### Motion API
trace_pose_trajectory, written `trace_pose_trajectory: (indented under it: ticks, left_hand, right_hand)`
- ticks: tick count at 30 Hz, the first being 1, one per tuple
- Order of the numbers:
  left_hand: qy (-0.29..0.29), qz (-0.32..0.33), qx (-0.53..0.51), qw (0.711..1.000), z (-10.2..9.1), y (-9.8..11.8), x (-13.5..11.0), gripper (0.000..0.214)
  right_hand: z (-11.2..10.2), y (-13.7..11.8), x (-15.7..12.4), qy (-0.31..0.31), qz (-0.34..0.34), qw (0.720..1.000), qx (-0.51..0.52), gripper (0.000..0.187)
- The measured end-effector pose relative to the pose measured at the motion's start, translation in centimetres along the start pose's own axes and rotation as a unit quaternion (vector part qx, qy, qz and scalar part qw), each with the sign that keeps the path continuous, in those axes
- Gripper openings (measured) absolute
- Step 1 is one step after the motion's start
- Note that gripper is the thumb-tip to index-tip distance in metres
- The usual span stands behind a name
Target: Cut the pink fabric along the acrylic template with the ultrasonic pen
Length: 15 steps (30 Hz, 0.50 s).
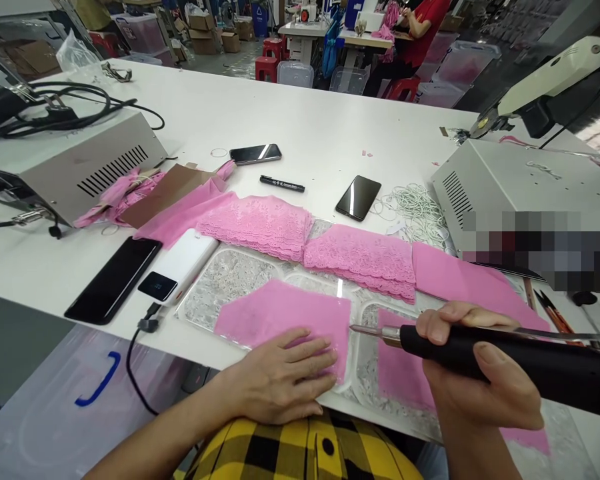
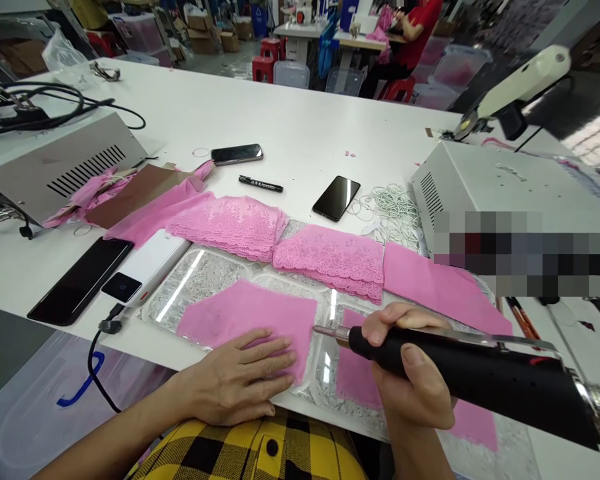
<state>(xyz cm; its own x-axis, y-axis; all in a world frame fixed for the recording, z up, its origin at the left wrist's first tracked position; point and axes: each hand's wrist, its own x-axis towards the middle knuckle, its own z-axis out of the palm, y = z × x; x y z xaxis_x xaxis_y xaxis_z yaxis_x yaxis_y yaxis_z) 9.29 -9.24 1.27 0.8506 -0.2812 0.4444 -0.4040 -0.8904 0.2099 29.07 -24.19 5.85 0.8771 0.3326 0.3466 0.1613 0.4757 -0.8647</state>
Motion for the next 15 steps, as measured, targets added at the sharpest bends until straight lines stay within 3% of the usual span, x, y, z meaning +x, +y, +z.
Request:
trace_pose_trajectory:
  ticks: [15]
  left_hand:
    - [0.007, -0.001, 0.000, 1.000, -0.07, -0.04, 0.25, 0.032]
  right_hand:
    - [-0.11, 0.39, -0.44, -0.022, -0.007, 1.000, -0.005, 0.015]
